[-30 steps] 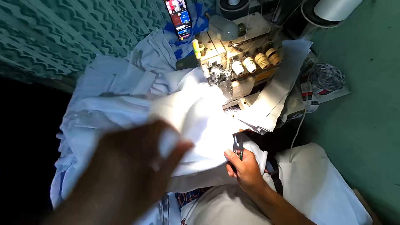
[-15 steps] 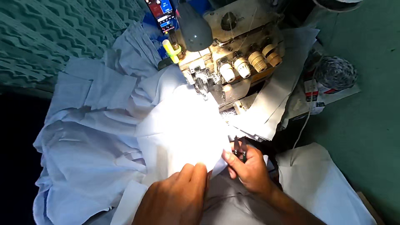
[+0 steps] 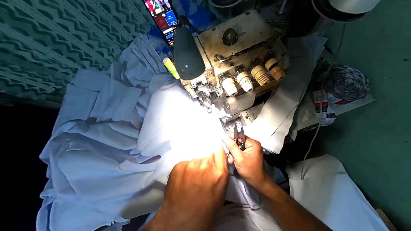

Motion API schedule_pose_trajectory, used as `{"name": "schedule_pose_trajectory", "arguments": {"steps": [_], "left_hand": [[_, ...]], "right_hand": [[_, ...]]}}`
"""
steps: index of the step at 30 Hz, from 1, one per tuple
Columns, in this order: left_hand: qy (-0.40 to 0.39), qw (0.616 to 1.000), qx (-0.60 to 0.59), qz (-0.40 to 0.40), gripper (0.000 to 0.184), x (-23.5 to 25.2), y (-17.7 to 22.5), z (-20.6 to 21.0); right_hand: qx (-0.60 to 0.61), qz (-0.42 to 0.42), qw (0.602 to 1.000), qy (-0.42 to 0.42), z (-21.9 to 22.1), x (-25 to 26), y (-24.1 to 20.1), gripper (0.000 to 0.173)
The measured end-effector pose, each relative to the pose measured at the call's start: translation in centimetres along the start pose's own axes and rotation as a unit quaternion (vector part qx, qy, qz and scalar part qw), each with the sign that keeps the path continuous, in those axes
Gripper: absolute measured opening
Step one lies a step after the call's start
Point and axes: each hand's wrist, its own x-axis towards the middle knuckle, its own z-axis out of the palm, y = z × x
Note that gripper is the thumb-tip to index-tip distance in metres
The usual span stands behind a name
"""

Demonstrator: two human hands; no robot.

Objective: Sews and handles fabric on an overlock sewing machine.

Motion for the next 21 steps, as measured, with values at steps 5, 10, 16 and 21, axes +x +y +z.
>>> {"name": "schedule_pose_trajectory", "arguments": {"steps": [5,10,16,21], "left_hand": [[0.036,0.998,-0.05,0.015,0.026,1.2,-1.1,1.6],[0.095,0.992,-0.077,0.041,0.02,2.4,-3.3,3.8],[0.133,0.975,-0.175,0.036,0.02,3.9,-7.8,7.0],[0.141,0.957,-0.228,-0.113,0.026,3.7,-10.1,7.8]], "right_hand": [[0.011,-0.02,1.0,0.02,0.6,0.9,0.1,0.011],[0.024,-0.031,0.998,0.04,1.9,1.3,0.7,0.01],[0.03,-0.023,0.999,0.021,4.6,1.1,0.4,0.005],[-0.099,-0.055,0.992,-0.061,5.5,0.8,0.7,0.006]]}}
